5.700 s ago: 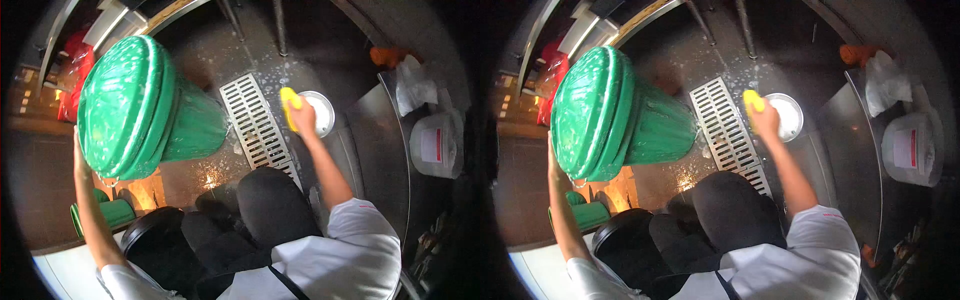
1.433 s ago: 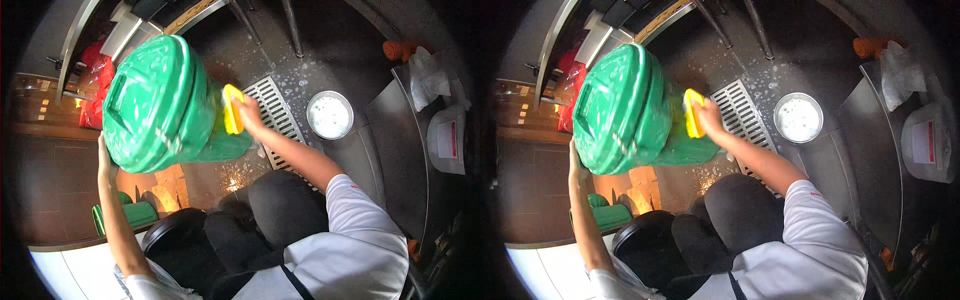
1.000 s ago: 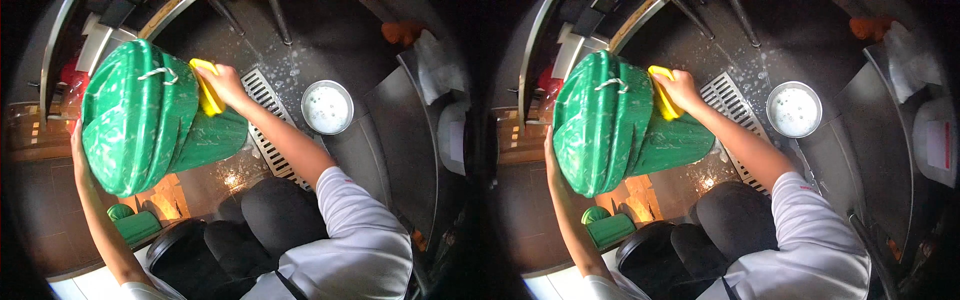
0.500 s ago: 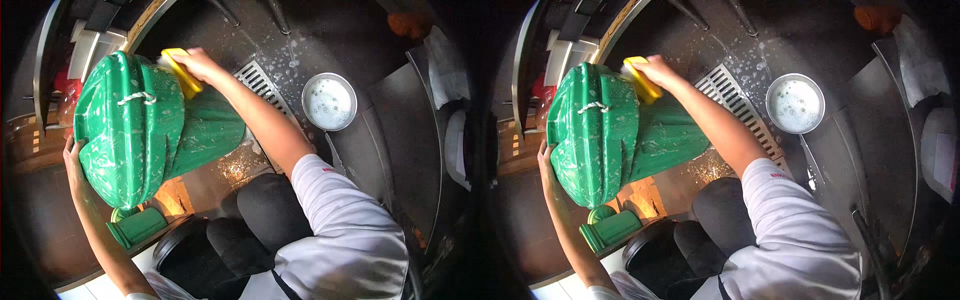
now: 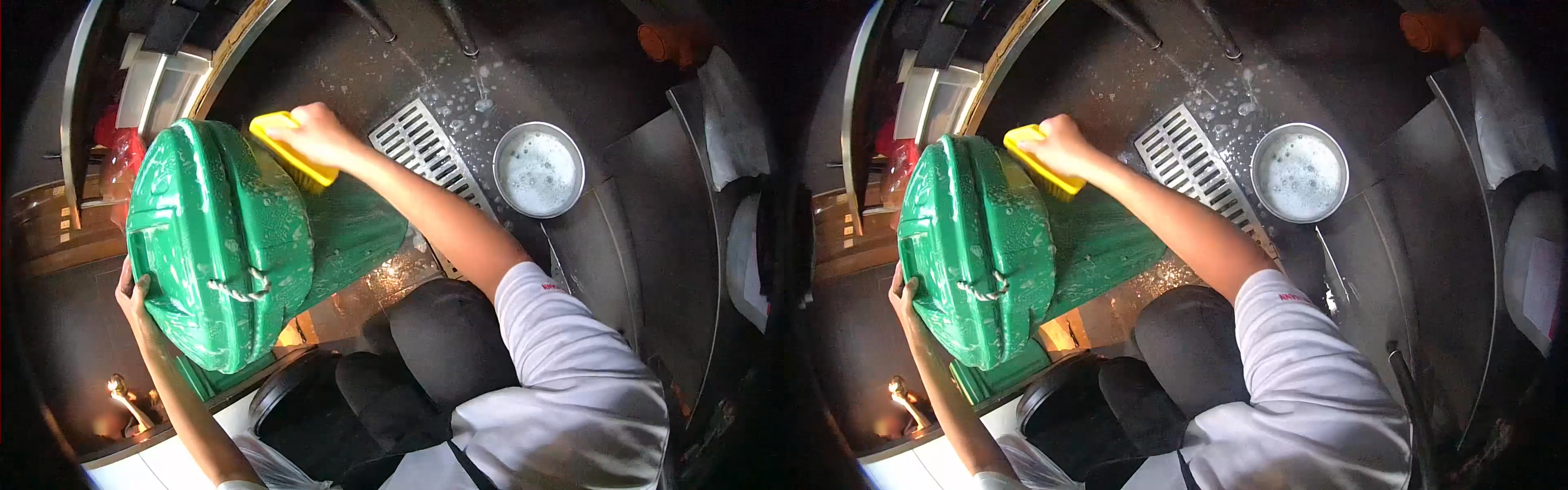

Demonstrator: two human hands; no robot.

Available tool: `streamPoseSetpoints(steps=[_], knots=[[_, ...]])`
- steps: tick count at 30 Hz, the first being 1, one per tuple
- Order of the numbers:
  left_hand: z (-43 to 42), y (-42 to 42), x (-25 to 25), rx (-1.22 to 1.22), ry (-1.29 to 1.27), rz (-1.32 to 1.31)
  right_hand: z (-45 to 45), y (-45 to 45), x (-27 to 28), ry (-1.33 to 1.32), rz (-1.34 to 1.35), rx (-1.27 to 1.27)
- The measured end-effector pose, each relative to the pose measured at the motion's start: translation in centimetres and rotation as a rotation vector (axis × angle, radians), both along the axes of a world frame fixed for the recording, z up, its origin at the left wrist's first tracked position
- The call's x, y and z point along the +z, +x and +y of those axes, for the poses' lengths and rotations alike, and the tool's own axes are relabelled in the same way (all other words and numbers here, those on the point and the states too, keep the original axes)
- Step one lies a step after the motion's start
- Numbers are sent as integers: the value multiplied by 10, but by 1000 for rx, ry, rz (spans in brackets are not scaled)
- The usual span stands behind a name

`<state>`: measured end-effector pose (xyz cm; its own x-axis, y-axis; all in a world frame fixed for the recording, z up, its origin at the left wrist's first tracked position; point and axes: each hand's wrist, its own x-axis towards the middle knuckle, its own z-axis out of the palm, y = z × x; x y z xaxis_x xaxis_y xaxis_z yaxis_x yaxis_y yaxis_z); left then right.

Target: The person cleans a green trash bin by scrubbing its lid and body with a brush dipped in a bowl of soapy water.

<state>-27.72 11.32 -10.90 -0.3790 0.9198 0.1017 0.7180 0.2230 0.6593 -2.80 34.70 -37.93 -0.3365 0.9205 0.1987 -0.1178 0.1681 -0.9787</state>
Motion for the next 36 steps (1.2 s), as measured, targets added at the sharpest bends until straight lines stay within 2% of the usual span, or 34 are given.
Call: streamPoseSetpoints(steps=[1, 2, 3, 4, 5, 6, 7, 8, 10, 13, 14, 15, 16, 18, 19, 20, 22, 23, 24, 25, 26, 27, 28, 29, 30, 31, 32, 34, 36], knots=[[3, 0, 1, -14, -4, 5, 8, -5, -13, -94, 67, 38], [8, 3, 0, -25, 2, 11, 19, -20, -52, -52, 57, 29], [12, 8, -1, -33, 14, 20, 10, -17, -87, -277, 156, 98], [13, 23, -6, 44, 79, -40, 9, -22, -150, -373, 79, 53], [15, 14, -6, 35, 87, -8, 1, -9, -196, -344, -292, -38], [16, 4, -6, 28, 95, 28, -11, -7, -269, -606, -289, -47], [18, 8, -5, 14, 76, 33, -21, 4, -301, -395, -694, -90], [19, 2, -4, -7, 69, 82, -29, 4, -315, -397, -772, -96], [18, 10, -5, 14, 111, 149, -26, -4, -278, -311, -582, -93], [18, 18, -1, 4, 75, 165, -20, -3, -103, -12, -32, -140], [17, 21, 1, 31, 52, 157, -18, 0, -60, 107, -57, -160], [15, 19, 1, 37, 49, 166, -24, 7, -23, 55, -37, -140], [14, 19, 1, 39, 53, 177, -27, 10, -11, 65, -102, -148], [14, 13, -3, 50, 98, 131, -29, 12, -46, 70, -86, -178], [14, 11, -4, 46, 95, 121, -42, 11, -78, -20, -183, -201], [14, 12, -3, 38, 91, 112, -59, 12, -116, -82, -456, -241], [13, 19, -2, 41, 80, 150, -71, 8, -279, -282, -694, -190], [9, 12, -6, 30, 109, 194, -82, 13, -310, -329, -607, -205], [12, 8, -7, 27, 137, 242, -81, 11, -305, -327, -704, -196], [14, 13, -6, 28, 142, 210, -80, 12, -270, -282, -670, -230], [12, 19, -7, 45, 120, 180, -71, 6, -257, -200, -626, -286], [6, 18, -12, 78, 109, 200, -70, 13, -200, -326, -343, -146], [5, 12, -14, 105, 114, 230, -60, -3, -201, -251, -91, -195], [4, 1, -21, 140, 110, 295, -64, 6, -139, -248, 8, -165], [8, -5, -24, 181, 112, 354, -61, 10, -83, -359, 165, -66], [6, -4, -26, 222, 134, 357, -72, 24, -28, -491, 394, 119], [3, -7, -28, 252, 149, 350, -77, 20, -7, -560, 515, 86], [6, -4, -22, 308, 106, 326, -69, 9, -19, -531, 447, 121], [3, -14, -20, 322, 139, 371, -64, -11, -89, -611, 460, 89]])
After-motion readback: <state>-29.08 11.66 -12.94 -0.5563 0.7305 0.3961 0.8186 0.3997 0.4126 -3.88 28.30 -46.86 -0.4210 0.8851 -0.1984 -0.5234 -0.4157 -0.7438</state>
